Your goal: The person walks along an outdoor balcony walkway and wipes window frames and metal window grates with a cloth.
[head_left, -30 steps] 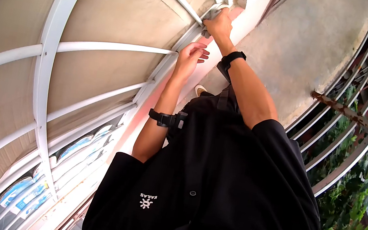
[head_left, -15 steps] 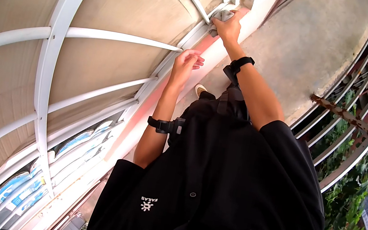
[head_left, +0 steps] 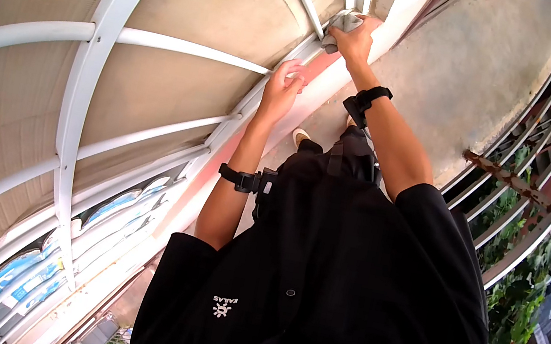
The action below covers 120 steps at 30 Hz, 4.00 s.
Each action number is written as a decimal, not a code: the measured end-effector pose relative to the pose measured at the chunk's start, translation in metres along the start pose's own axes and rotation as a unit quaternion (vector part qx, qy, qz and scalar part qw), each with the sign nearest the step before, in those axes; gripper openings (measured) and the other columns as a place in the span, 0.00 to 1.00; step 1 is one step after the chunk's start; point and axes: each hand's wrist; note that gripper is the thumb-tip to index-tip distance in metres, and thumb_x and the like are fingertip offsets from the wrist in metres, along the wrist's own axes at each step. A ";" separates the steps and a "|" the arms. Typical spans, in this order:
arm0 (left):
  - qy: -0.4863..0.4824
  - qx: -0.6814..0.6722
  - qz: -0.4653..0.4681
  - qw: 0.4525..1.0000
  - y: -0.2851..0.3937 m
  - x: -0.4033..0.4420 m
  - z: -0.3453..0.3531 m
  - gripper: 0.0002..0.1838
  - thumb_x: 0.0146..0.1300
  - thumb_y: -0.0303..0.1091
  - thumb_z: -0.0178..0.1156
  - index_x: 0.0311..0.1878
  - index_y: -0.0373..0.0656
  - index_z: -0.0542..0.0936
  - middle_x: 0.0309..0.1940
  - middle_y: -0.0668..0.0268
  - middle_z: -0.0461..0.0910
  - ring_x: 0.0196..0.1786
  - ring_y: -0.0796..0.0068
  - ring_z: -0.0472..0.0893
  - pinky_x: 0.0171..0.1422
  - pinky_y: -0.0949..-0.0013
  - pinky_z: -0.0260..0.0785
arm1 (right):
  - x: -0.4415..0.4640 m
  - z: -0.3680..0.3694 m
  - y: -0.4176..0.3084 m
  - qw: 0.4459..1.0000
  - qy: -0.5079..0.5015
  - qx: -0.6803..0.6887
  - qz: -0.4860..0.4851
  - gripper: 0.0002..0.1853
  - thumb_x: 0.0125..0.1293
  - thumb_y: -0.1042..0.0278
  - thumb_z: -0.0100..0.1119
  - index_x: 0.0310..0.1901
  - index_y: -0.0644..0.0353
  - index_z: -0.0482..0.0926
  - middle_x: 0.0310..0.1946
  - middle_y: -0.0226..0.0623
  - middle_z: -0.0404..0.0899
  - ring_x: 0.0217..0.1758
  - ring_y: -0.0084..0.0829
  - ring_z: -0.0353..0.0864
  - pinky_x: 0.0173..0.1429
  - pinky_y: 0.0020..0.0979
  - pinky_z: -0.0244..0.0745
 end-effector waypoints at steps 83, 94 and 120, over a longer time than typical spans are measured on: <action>-0.034 0.016 0.026 0.999 0.028 0.050 0.036 0.40 0.66 0.24 0.54 0.81 0.38 0.55 0.78 0.51 0.62 0.56 0.61 0.85 0.55 0.64 0.78 | 0.046 0.002 -0.006 0.977 0.019 0.072 0.202 0.21 0.50 0.66 0.74 0.43 0.71 0.84 0.44 0.58 0.86 0.50 0.48 0.89 0.55 0.39 0.85; -0.006 0.051 0.056 0.997 0.015 0.062 0.034 0.38 0.61 0.21 0.61 0.77 0.38 0.64 0.72 0.48 0.72 0.55 0.60 0.86 0.60 0.64 0.77 | 0.028 -0.035 -0.004 0.938 -0.235 -0.251 0.045 0.23 0.45 0.57 0.78 0.38 0.68 0.87 0.36 0.48 0.89 0.36 0.38 0.91 0.37 0.37 0.88; -0.016 0.056 0.114 0.992 -0.007 0.073 0.028 0.38 0.60 0.21 0.61 0.76 0.36 0.65 0.71 0.50 0.73 0.46 0.66 0.86 0.52 0.65 0.78 | -0.005 -0.005 -0.022 0.998 -0.017 -0.011 0.065 0.29 0.50 0.64 0.74 0.51 0.74 0.77 0.40 0.58 0.86 0.39 0.48 0.90 0.45 0.41 0.86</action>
Point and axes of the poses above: each hand's wrist, its own x-axis towards the middle knuckle, its own z-axis out of the palm, y = z × x
